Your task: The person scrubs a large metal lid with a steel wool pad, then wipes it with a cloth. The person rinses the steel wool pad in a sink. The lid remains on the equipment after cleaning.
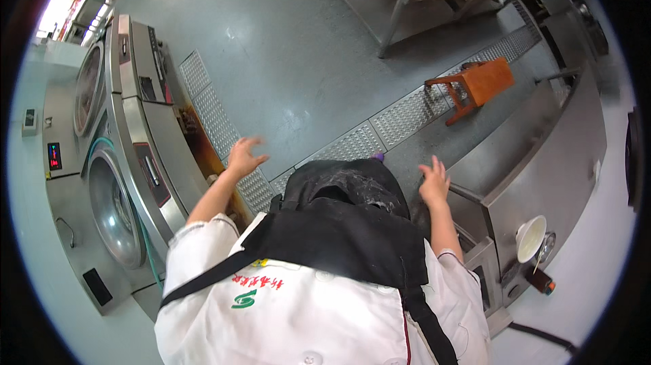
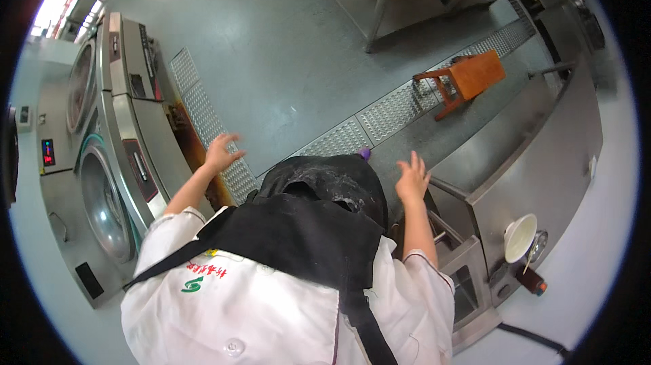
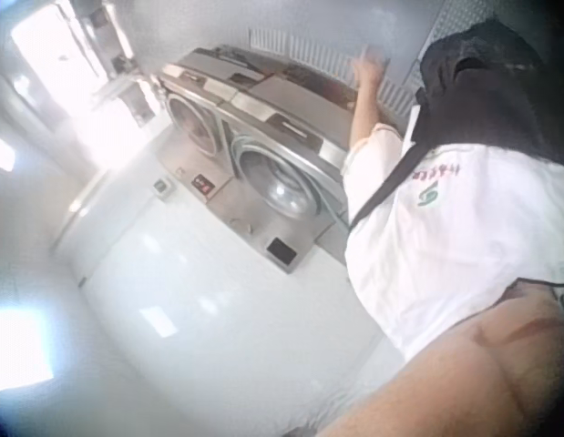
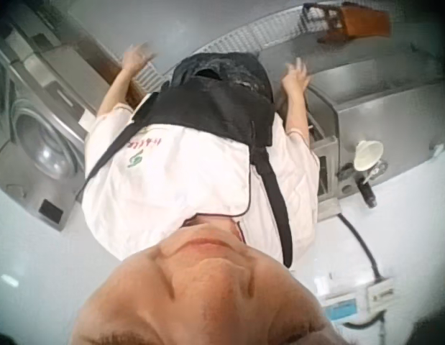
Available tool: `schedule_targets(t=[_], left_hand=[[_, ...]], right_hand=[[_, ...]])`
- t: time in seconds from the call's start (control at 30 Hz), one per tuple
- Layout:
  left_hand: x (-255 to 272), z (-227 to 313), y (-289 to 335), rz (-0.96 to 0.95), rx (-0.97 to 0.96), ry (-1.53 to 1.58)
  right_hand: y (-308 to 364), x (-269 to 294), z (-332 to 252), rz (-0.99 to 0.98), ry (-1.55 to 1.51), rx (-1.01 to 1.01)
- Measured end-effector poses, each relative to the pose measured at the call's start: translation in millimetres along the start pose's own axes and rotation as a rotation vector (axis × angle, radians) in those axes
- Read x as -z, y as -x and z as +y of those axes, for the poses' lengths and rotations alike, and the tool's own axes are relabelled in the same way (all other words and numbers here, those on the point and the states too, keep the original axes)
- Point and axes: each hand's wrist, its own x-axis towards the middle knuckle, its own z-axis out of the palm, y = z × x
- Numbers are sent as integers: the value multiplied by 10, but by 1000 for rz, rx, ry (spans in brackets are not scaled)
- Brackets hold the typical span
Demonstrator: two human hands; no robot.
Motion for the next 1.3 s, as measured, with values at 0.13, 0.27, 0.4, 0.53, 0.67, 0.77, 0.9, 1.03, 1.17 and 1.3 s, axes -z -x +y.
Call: schedule_targets(t=[0.13, 0.27, 0.4, 0.53, 0.67, 0.77, 0.9, 1.03, 1.17, 1.3], left_hand=[[-258, 23, 145, -257, -124, -491], [-1343, 765, 534, -653, 45, -240], [-1621, 766, 280, -599, 5, -148], [-1989, 1270, 300, -350, 151, -308], [-2138, 1089, -84, -319, 79, -391], [-2159, 1029, -247, -308, 73, -354], [-2123, 1409, -512, -196, -45, -320], [-2008, 2505, -722, -88, -431, -533], [-1830, 2995, -1341, -264, -626, -955], [-1572, 3463, -1691, -266, -654, -1441]], right_hand=[[-586, 262, -248, -111, -644, 241], [-1030, 853, -1318, -574, -897, 497], [-1886, 543, -1373, -786, -656, 692], [-2389, 877, -1200, -857, -669, 611], [-2738, 1298, -1196, -784, -528, 654], [-3017, 1547, -1256, -675, -398, 736], [-3334, 1872, -1338, -471, -209, 842], [-3409, 2557, -2121, -374, -450, 904], [-3536, 3003, -3214, -519, -503, 1158], [-3827, 2992, -3868, -493, -375, 1261]])
